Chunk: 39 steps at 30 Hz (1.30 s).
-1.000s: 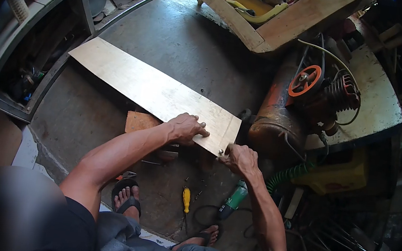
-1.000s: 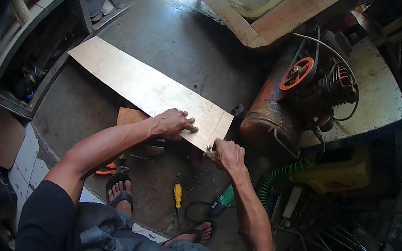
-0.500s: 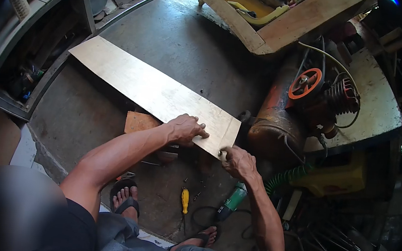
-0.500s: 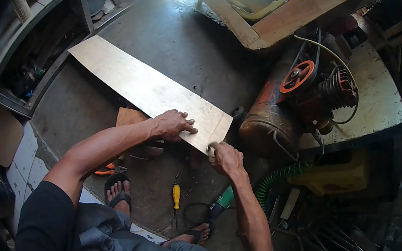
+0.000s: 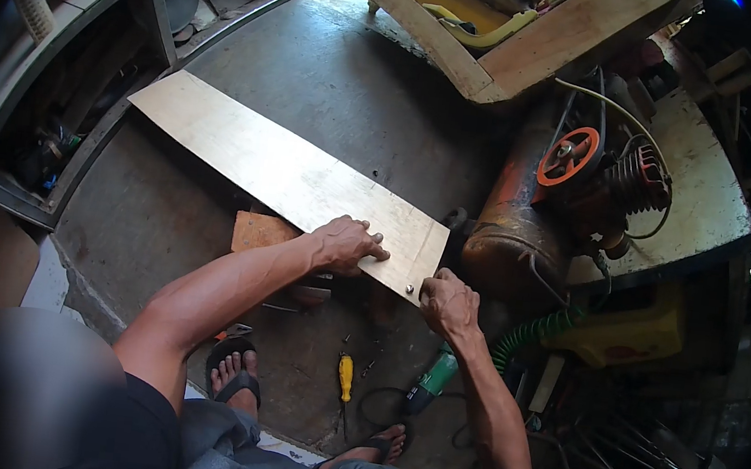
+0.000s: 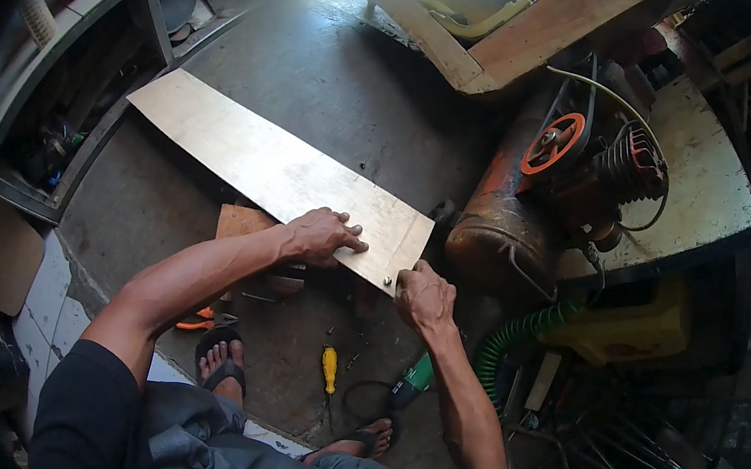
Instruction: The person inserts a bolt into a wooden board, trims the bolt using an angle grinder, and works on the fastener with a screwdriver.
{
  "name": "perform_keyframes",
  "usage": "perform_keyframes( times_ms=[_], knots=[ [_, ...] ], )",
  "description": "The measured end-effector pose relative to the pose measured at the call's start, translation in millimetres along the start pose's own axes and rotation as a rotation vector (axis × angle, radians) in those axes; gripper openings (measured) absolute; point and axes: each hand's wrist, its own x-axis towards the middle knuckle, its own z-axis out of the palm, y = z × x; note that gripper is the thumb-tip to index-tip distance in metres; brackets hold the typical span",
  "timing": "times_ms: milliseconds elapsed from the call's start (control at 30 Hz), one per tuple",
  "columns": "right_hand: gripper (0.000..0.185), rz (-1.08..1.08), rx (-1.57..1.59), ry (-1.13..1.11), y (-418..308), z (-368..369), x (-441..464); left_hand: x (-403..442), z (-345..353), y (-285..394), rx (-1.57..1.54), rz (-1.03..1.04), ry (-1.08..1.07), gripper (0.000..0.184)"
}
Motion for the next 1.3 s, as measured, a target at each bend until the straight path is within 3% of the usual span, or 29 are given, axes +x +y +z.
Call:
perform_keyframes(
  times_ms=[167, 267, 300, 400, 433, 500, 567, 667, 733, 833, 867, 900, 1000, 1167, 1200, 1300],
  knots=[
    [0.026, 0.016, 0.035, 0.137, 9.2, -9.3, -37.6, 0.8, -4.1, 3.5, 0.051, 0.02, 0.019, 0.064],
    [0.027, 0.082, 0.14, 0.241, 33.0, 8.7, -85.9, 0.3, -43.2, 11.3, 0.061, 0.004, 0.029, 0.061],
    [0.029, 0.149, 0.167, 0.264, 49.4, 28.3, -102.0, 1.8, -57.0, 3.0, -0.022, 0.059, 0.099, 0.06],
    [0.04, 0.404, 0.24, 0.305, 88.7, 97.5, -140.0, -14.2, -153.6, 29.0, 0.09, -0.025, 0.03, 0.045],
    [0.063, 0.546, 0.269, 0.21, 93.6, 111.7, -148.0, -13.4, -176.0, 34.1, 0.045, -0.036, 0.003, 0.039],
    [0.073, 0.652, 0.296, 0.271, 91.8, 138.0, -153.1, -7.3, -209.1, 42.4, -0.016, -0.073, -0.045, 0.031],
    [0.097, 0.797, 0.422, 0.341, 93.9, 152.1, -143.8, 3.0, -228.3, 36.6, -0.137, -0.054, -0.138, 0.038],
    [0.098, 0.941, 0.449, 0.451, 98.5, 165.4, -146.9, 15.2, -228.2, 31.6, -0.247, -0.122, -0.199, 0.047],
    [0.101, 1.12, 0.654, 0.256, 85.7, 153.0, -153.4, 21.6, -227.8, 25.4, -0.306, -0.165, -0.177, 0.052],
    [0.094, 1.073, 0.846, 0.323, 88.5, 151.7, -157.2, 18.4, -237.6, 28.7, -0.363, -0.184, -0.212, 0.054],
    [0.086, 1.054, 0.953, 0.214, 81.9, 132.8, -161.8, 18.6, -242.7, 27.6, -0.361, -0.183, -0.206, 0.054],
    [0.079, 1.033, 1.057, 0.105, 77.6, 118.7, -163.9, 20.2, -249.8, 24.5, -0.356, -0.2, -0.145, 0.055],
    [0.068, 0.983, 1.153, 0.065, 125.7, 184.1, -171.3, 12.0, -283.5, 38.1, -0.36, -0.203, 0.083, 0.066],
    [0.051, 1.01, 1.653, 0.045, 101.6, 168.3, -191.1, -0.5, -294.4, 74.5, -0.158, -0.083, 0.418, 0.068],
    [0.047, 0.97, 1.726, 0.06, 81.2, 152.4, -199.6, -3.7, -301.3, 87.2, -0.024, -0.2, 0.271, 0.068],
    [0.042, 0.917, 1.801, 0.076, 63.8, 150.0, -215.0, 11.6, -262.7, 83.7, 0.111, -0.041, 0.26, 0.07]
  ],
)
